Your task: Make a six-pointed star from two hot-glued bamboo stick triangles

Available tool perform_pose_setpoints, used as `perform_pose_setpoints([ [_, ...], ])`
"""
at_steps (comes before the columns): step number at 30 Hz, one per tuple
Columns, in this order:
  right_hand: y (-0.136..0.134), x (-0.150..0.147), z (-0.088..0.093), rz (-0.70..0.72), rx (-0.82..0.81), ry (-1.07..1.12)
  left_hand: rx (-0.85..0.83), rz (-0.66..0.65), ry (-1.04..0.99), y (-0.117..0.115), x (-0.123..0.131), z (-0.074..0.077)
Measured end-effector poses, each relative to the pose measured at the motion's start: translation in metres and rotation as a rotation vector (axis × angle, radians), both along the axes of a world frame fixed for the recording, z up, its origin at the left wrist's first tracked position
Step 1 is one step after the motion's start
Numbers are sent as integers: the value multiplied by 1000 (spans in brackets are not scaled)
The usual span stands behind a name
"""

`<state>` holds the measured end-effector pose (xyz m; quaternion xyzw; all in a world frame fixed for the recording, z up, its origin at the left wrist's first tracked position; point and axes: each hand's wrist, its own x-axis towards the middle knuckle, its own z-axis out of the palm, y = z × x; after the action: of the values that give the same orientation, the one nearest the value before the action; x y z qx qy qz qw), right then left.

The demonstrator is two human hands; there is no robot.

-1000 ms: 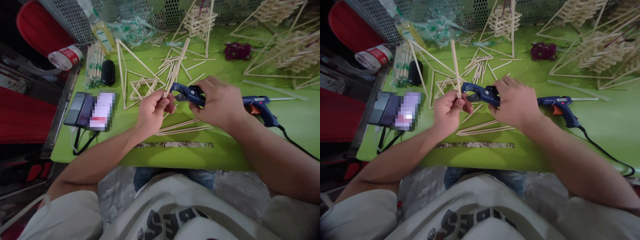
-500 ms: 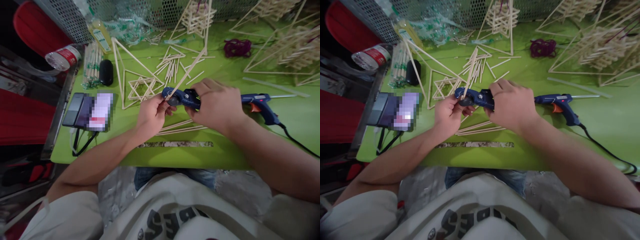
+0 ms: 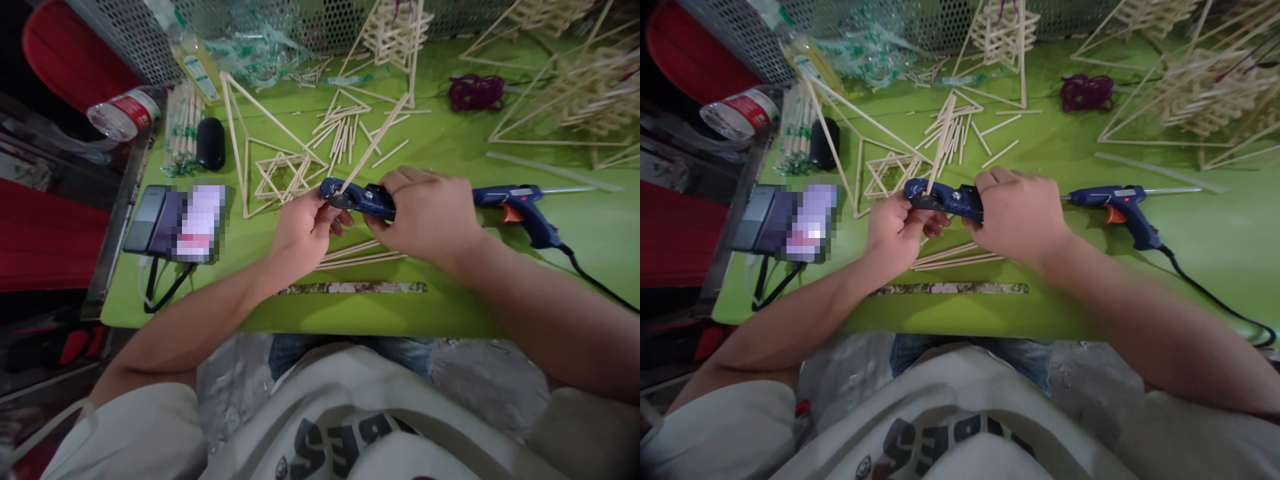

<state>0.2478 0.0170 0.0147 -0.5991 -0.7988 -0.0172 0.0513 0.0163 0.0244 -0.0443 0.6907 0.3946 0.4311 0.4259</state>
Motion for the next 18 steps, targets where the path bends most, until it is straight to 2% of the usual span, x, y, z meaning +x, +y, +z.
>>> perform_pose_setpoints([
  [10, 1, 0, 3, -9, -55, 40, -135, -2, -34, -7, 3, 23],
  [18, 1, -1, 6, -24, -94, 29, -163, 13, -55, -9, 4, 28],
])
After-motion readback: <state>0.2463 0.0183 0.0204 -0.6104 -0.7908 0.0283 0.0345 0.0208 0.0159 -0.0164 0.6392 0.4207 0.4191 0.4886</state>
